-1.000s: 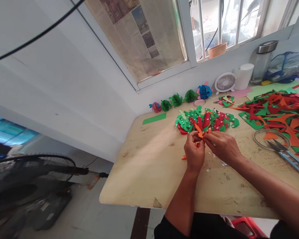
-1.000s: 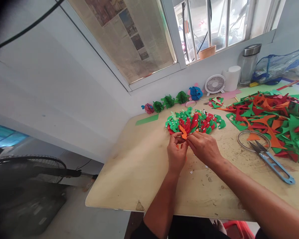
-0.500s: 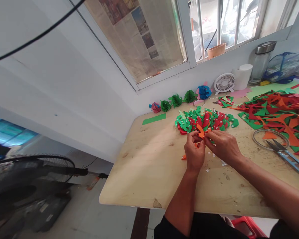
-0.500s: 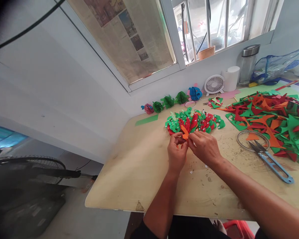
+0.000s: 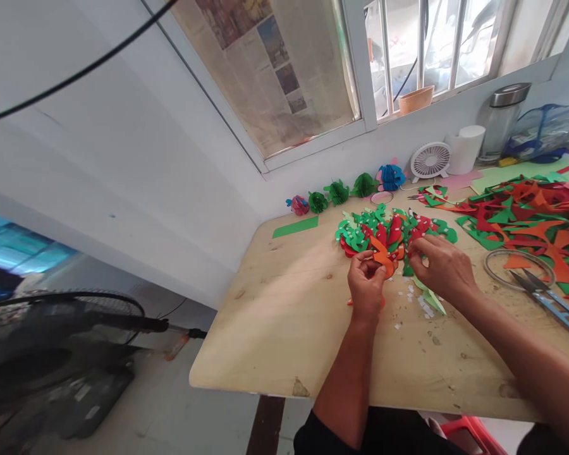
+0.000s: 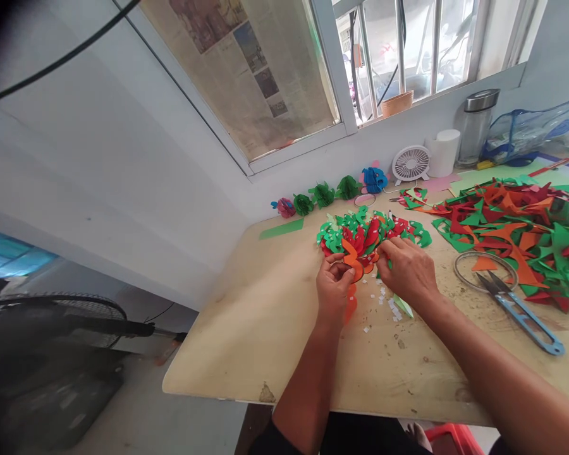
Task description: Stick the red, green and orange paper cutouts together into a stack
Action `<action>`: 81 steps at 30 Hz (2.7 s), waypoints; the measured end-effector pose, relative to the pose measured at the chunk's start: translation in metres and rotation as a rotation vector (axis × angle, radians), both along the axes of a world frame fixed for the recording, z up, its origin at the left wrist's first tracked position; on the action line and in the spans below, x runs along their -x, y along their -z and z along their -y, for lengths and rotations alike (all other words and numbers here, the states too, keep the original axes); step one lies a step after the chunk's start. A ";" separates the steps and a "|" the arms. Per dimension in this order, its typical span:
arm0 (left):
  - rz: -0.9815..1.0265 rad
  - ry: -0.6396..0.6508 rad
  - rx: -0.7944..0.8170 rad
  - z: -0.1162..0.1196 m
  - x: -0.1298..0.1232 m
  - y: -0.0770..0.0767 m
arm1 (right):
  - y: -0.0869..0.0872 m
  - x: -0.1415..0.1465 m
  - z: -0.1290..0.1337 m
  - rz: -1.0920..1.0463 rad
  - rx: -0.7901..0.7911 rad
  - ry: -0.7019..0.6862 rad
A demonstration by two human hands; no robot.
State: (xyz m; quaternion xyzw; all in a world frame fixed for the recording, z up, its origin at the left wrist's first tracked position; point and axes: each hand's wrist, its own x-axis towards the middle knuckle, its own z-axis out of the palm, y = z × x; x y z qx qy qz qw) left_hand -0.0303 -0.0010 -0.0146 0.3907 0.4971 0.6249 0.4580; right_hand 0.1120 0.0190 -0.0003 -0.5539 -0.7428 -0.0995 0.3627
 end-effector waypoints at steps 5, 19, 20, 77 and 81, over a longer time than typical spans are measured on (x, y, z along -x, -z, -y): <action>0.042 -0.017 0.001 -0.001 0.001 0.002 | 0.002 -0.003 -0.003 -0.004 0.045 -0.016; 0.118 0.045 -0.005 0.002 -0.002 -0.003 | 0.000 0.010 0.000 -0.582 0.541 -0.413; 0.117 0.054 -0.008 0.003 -0.002 -0.004 | 0.000 0.012 0.001 -0.636 0.590 -0.444; -0.292 -0.050 -0.139 0.012 -0.002 -0.008 | -0.001 0.014 0.003 -1.110 0.824 -0.408; -0.491 -0.091 -0.224 0.014 -0.001 -0.007 | -0.007 0.016 0.006 -1.045 0.754 -0.378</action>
